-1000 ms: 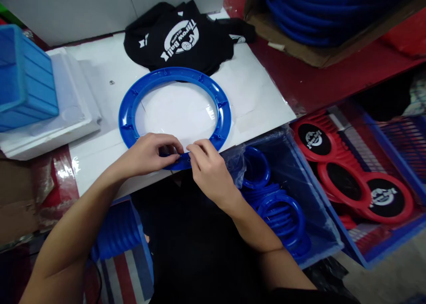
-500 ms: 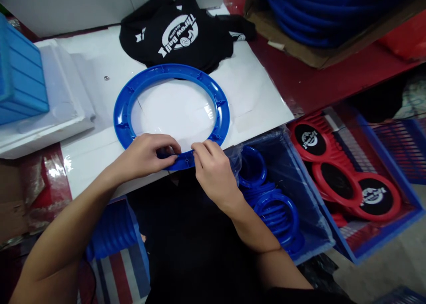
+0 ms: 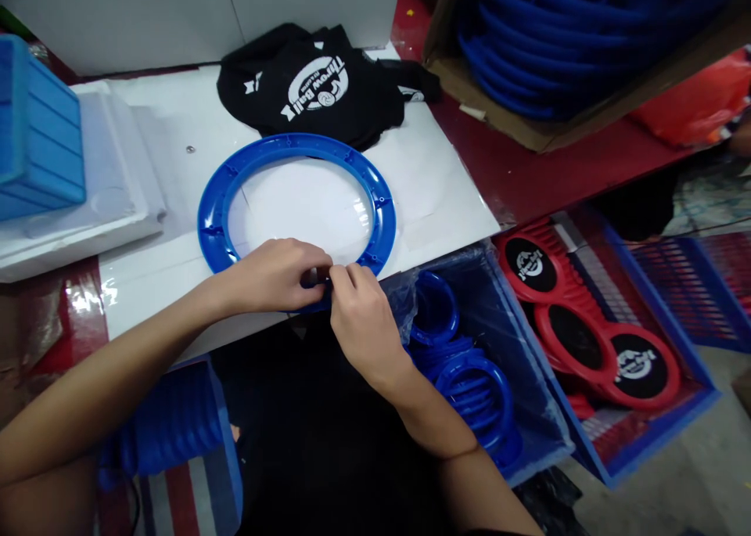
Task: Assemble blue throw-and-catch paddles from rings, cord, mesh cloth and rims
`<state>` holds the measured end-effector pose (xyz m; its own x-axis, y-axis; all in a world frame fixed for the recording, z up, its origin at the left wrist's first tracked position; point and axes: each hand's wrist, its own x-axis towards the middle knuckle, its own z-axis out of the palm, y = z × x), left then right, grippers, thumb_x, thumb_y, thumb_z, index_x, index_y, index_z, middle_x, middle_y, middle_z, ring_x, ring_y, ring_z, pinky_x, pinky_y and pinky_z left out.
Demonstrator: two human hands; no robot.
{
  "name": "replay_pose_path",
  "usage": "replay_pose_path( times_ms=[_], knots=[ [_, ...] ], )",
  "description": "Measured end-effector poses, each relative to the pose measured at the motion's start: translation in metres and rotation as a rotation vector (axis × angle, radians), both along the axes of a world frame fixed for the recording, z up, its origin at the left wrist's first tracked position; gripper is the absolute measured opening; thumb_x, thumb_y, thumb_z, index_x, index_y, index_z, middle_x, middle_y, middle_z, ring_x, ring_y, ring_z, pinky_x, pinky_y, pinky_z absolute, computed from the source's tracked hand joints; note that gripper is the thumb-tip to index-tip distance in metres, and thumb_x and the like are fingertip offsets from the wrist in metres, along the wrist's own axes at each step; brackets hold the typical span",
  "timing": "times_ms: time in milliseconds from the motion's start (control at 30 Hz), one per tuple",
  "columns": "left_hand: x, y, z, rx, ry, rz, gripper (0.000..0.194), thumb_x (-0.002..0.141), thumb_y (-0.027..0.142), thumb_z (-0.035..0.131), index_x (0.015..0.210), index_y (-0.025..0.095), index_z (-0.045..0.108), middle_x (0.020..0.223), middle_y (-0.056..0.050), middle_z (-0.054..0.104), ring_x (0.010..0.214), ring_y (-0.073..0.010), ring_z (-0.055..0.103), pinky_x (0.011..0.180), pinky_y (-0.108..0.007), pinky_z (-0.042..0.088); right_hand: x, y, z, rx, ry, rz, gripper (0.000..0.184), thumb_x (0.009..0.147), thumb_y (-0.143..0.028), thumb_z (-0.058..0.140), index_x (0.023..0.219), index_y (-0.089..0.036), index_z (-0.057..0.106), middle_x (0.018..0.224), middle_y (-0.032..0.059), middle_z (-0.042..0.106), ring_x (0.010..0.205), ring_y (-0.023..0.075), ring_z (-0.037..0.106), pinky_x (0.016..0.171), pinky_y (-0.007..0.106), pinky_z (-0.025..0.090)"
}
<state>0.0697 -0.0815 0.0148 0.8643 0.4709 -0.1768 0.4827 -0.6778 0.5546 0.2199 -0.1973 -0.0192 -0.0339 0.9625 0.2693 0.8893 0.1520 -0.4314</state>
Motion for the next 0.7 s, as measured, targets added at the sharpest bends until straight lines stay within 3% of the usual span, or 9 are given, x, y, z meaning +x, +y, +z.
replay_pose_path(
  times_ms=[67,167,267,467,700],
  knots=[
    [-0.004,0.0,-0.006,-0.043,-0.051,0.035,0.012,0.084,0.024,0.062,0.086,0.019,0.072,0.087,-0.004,0.077,0.077,-0.0201,0.067,0.063,-0.029,0.038,0.007,-0.004,0.005,0.006,0.023,0.021,0.018,0.103,-0.007,0.052,0.101,-0.018,0.066,0.095,0.0087,0.068,0.089,0.025,0.065,0.081,0.038,0.053],
    [-0.012,0.0,-0.014,-0.232,-0.133,0.105,0.01,0.08,0.021,0.065,0.085,0.019,0.074,0.083,-0.001,0.076,0.075,-0.0164,0.067,0.067,-0.027,0.042,0.022,-0.011,0.015,-0.002,0.11,0.01,0.011,0.1,-0.012,0.065,0.108,-0.02,0.068,0.099,0.0061,0.072,0.089,0.0215,0.068,0.083,0.034,0.054],
    [-0.017,0.001,-0.017,-0.377,-0.154,0.133,0.009,0.075,0.018,0.065,0.079,0.019,0.073,0.078,0.001,0.075,0.072,-0.0137,0.066,0.065,-0.025,0.042,0.036,-0.011,0.022,-0.088,0.241,0.059,0.009,0.098,-0.014,0.07,0.098,-0.023,0.068,0.09,0.0001,0.071,0.077,0.0157,0.066,0.074,0.029,0.052],
    [-0.013,-0.003,-0.019,-0.385,-0.142,0.211,0.006,0.07,0.017,0.065,0.074,0.019,0.07,0.069,0.002,0.07,0.065,-0.0122,0.062,0.061,-0.024,0.039,0.038,0.005,0.018,-0.078,0.282,0.049,0.013,0.095,-0.012,0.072,0.088,-0.022,0.068,0.084,-0.0012,0.068,0.077,0.0151,0.063,0.073,0.029,0.048],
    [-0.017,-0.001,-0.017,-0.369,-0.111,0.199,0.007,0.074,0.017,0.065,0.077,0.019,0.07,0.077,0.001,0.074,0.07,-0.0137,0.064,0.062,-0.025,0.041,0.022,0.005,0.009,-0.124,0.133,-0.037,0.025,0.092,-0.005,0.061,0.074,-0.022,0.056,0.076,-0.0009,0.057,0.076,0.0176,0.057,0.074,0.033,0.043]
  ],
)
